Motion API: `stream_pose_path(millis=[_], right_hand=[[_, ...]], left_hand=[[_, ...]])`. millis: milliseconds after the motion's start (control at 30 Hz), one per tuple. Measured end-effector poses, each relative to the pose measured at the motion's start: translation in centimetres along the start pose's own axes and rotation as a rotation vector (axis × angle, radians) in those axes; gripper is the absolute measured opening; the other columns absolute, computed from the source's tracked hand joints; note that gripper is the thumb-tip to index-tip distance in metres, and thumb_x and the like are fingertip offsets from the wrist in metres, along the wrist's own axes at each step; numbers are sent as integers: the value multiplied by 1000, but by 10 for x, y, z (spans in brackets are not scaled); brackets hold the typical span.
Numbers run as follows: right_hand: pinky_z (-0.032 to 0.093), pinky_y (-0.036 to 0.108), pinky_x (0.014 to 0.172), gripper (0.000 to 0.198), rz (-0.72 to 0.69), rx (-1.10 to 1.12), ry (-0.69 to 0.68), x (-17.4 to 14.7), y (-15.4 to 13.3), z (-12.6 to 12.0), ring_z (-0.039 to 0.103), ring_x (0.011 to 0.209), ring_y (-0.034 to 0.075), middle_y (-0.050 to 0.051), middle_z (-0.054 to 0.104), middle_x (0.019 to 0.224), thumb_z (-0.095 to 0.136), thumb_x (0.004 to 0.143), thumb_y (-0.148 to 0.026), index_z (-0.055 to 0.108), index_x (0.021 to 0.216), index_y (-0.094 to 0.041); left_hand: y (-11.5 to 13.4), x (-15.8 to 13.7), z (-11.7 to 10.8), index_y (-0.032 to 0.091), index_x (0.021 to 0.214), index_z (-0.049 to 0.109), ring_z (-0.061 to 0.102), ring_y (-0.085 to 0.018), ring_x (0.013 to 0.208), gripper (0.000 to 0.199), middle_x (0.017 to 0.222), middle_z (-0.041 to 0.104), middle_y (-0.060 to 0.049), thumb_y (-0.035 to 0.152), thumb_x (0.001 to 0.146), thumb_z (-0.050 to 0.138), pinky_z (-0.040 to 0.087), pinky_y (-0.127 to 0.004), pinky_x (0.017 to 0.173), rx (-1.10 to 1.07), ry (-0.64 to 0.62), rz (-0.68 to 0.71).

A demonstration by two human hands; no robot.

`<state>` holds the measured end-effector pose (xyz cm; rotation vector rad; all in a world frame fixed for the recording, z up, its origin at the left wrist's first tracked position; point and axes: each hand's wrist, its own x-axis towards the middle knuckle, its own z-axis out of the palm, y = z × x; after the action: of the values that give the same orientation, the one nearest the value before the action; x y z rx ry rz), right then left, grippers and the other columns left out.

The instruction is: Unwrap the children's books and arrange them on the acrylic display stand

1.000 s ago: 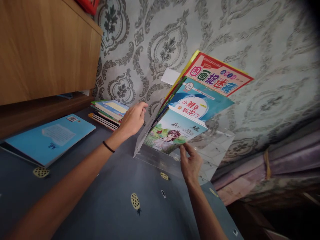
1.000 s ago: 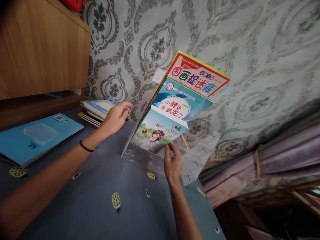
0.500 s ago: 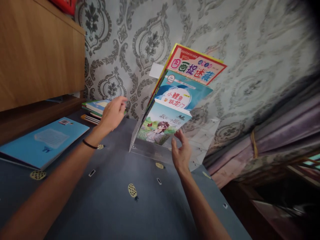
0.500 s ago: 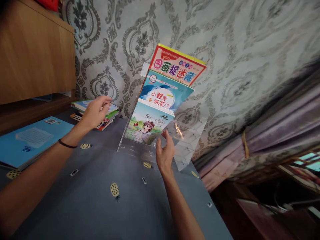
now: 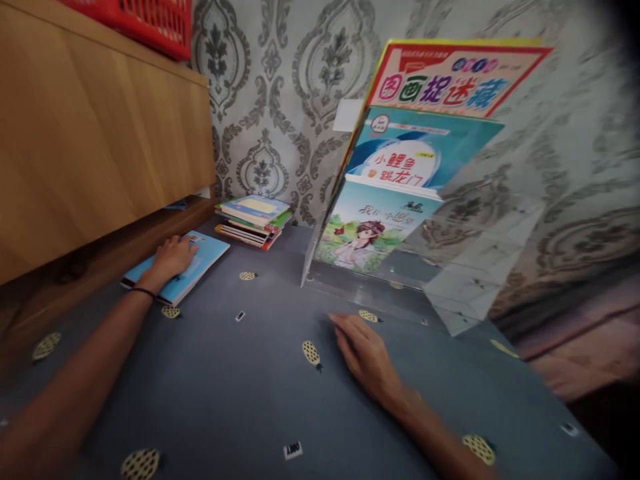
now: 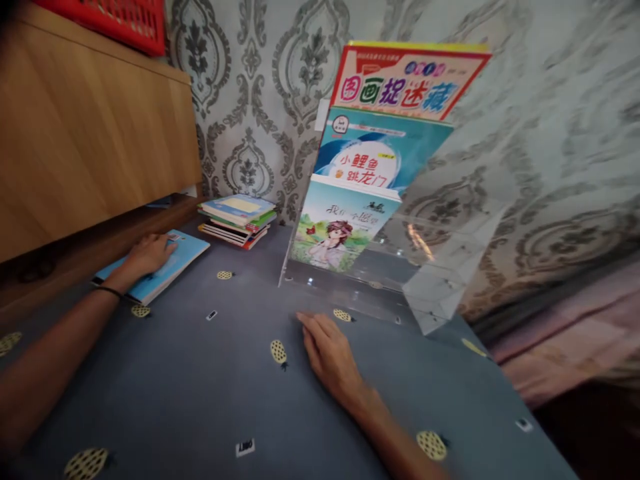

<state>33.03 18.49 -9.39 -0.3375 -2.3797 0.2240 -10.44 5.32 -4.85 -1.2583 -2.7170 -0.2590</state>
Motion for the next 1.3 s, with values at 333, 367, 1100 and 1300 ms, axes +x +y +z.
stream_pose_path(millis=[333, 367, 1100, 1300], right_hand=[[63, 38, 80, 32, -11, 69, -100, 3, -10, 1, 73, 91, 22, 7, 75, 103, 44, 99, -17, 67, 119, -25], [64, 38, 79, 32, -8, 74, -101, 2, -10, 1, 73, 91, 22, 7, 75, 103, 44, 99, -18, 68, 118, -25], [62, 37, 81, 29, -40, 44, -118, -1, -9, 1, 72, 89, 21, 8, 74, 99, 42, 100, -16, 65, 117, -23], [61, 37, 83, 29, -14, 65, -137, 1, -14, -2, 71, 92, 20, 8, 73, 99, 40, 101, -15, 64, 114, -22]], left_hand=[[19, -24, -1, 19, 143, 51, 52, -37, 124, 53, 141, 55, -18, 43, 101, 30, 42, -48, 101, 79, -12, 17], [24, -27, -1, 19, 143, 51, 52, -36, 123, 52, 141, 55, -18, 43, 101, 31, 42, -48, 100, 87, -12, 25], [103, -84, 6, 10, 143, 48, 50, -36, 125, 49, 137, 54, -21, 38, 103, 38, 43, -47, 100, 169, -48, 215], [103, -84, 3, 15, 147, 46, 52, -36, 125, 52, 133, 55, -20, 41, 102, 39, 46, -48, 97, 160, -83, 174]])
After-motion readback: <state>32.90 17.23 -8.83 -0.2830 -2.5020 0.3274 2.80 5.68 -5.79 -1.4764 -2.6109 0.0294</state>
